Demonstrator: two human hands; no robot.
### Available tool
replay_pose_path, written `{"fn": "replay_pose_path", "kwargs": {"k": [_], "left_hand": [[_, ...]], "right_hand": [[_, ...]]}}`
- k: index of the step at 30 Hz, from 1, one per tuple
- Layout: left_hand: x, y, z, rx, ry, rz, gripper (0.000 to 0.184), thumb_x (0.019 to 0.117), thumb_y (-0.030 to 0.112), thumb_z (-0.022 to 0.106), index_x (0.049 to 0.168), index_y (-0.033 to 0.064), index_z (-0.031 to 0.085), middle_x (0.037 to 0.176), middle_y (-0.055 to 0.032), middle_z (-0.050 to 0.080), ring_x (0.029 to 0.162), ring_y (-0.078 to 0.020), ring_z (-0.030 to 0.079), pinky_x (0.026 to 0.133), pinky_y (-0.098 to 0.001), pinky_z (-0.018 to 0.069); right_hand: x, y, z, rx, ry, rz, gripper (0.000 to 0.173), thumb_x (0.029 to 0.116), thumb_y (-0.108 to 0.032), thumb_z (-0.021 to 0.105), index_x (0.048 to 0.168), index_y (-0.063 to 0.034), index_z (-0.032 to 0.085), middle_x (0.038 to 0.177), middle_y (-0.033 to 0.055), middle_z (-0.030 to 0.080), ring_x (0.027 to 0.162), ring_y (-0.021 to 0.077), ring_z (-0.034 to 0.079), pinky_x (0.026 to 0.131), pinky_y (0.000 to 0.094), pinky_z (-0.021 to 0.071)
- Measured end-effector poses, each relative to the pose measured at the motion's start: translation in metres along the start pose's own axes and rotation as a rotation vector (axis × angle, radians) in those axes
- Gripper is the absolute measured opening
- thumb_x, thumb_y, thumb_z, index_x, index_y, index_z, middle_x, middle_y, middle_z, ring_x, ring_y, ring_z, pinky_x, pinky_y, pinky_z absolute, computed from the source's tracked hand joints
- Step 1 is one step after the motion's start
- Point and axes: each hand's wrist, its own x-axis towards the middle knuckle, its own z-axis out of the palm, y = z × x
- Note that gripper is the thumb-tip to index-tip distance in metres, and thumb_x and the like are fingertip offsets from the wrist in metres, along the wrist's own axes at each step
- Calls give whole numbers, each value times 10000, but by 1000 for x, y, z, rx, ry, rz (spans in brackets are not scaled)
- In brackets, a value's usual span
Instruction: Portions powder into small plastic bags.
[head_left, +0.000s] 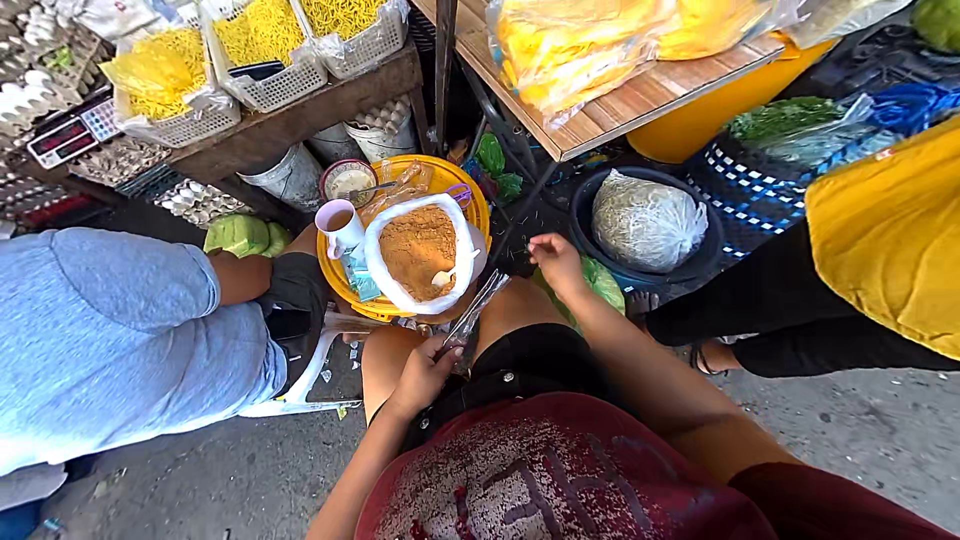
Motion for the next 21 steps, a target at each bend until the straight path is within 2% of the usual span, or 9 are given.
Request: {"fn": "replay_pose_path", "kwargs": {"k": [2,5,8,10,11,13,16,19,21], "left_hand": [[-2,-1,1,-77,25,-1,153,1004,59,587,1100,-22,674,910,3,714,799,-31,679,778,-222,581],[-5,3,5,-179,43,-32,132,1004,52,598,1074,-13,689,885,12,737,796,-57,704,781,-253,600],[-4,10,12,-206,-30,-18,148,1009,74,600,1058,-25,700,897,4,749,809,-62,717,806,-270,611],[-2,11,17,-191,-81,-3,174,1017,89,589,1046,-29,713,904,2,758,814,-54,716,808,-269,606],[0,11,17,-179,-94,-8,184,1023,94,583,1046,-26,720,906,4,761,811,-46,713,805,-262,600],[1,9,13,-158,-89,-43,188,1031,98,578,1044,-29,717,903,-5,765,816,-45,718,815,-258,599],[-2,4,1,-144,-72,-90,183,1029,103,587,1073,-30,704,918,-13,758,840,-48,716,837,-258,593],[-4,6,2,-226,-82,-93,198,1017,99,603,1147,-29,682,969,-26,746,885,-69,714,869,-279,595],[-1,11,9,-254,-32,-64,205,1026,99,585,1141,-41,682,966,-32,754,883,-78,721,872,-288,599]], "right_hand": [[-25,-3,7,35,-157,-38,296,1033,-161,568,1229,57,608,1084,170,672,903,200,667,828,373,563],[-62,-11,12,71,-580,-205,416,1004,-267,605,1286,38,616,1128,130,701,986,164,691,888,355,579],[-95,-37,29,95,-875,-301,431,978,-222,662,1307,53,613,1212,119,688,1055,92,666,937,270,548],[-106,-56,36,66,-849,-326,318,1033,-163,574,1247,50,673,1226,125,707,1108,77,663,1006,259,518],[-104,-66,37,69,-776,-319,301,1049,-137,526,1209,56,693,1177,122,725,1089,90,677,1005,274,526],[-89,-75,37,122,-603,-259,284,1063,-131,496,1182,28,699,1062,71,742,980,93,697,927,298,567],[-70,-78,33,197,-442,-207,240,1051,-108,529,1176,14,694,1001,52,747,912,98,708,869,301,586],[-81,-72,42,212,-445,-201,258,1046,-112,544,1229,24,665,1033,63,736,921,101,704,854,287,589],[-94,-70,51,162,-486,-292,294,1048,-106,524,1275,37,644,1083,72,736,968,88,705,889,275,587]]}}
